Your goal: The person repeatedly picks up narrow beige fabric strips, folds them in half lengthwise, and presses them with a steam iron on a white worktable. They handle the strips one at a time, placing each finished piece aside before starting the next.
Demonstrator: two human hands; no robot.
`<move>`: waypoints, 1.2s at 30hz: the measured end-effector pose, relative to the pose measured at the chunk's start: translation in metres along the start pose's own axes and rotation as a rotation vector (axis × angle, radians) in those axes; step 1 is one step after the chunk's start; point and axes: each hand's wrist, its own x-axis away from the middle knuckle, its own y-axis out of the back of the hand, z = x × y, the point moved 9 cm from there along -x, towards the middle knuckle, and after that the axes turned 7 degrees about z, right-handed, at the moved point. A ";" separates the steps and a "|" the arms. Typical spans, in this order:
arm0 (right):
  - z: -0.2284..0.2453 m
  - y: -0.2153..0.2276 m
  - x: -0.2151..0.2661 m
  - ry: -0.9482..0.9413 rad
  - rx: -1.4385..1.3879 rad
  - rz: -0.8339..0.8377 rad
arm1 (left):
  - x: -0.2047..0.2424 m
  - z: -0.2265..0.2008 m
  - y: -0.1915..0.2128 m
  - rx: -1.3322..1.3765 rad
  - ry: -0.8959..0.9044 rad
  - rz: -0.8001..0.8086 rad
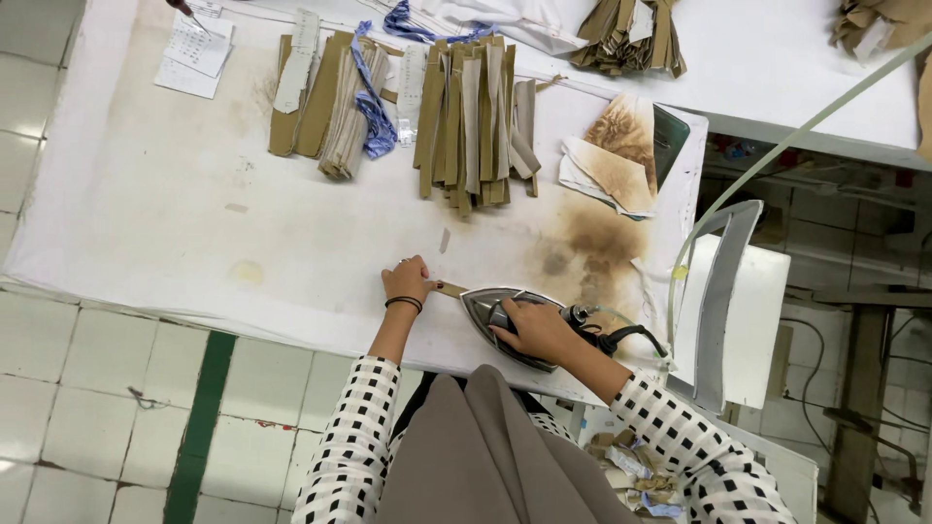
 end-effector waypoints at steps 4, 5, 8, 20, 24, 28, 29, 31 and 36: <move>0.004 0.005 -0.007 0.046 -0.028 0.018 | -0.006 0.006 0.002 0.015 -0.012 0.013; 0.005 0.003 -0.009 0.049 -0.001 0.009 | -0.007 0.006 0.002 0.031 -0.015 0.019; 0.014 0.002 -0.013 0.083 0.045 0.018 | -0.001 0.007 0.005 0.059 -0.023 0.007; 0.034 0.022 -0.046 0.115 0.023 0.003 | 0.070 0.085 0.040 0.552 0.033 -0.608; 0.041 0.028 -0.063 0.107 -0.016 -0.032 | 0.115 0.122 0.017 0.648 0.125 -0.712; 0.053 0.024 -0.063 0.172 0.050 0.040 | 0.141 0.153 -0.011 0.723 0.239 -0.722; 0.050 0.023 -0.067 0.163 0.050 0.018 | 0.144 0.160 -0.013 0.707 0.256 -0.738; 0.046 0.023 -0.071 0.150 0.050 0.001 | 0.144 0.166 -0.018 0.694 0.273 -0.748; 0.052 0.020 -0.071 0.174 0.045 0.008 | 0.140 0.152 0.001 0.665 0.199 -0.791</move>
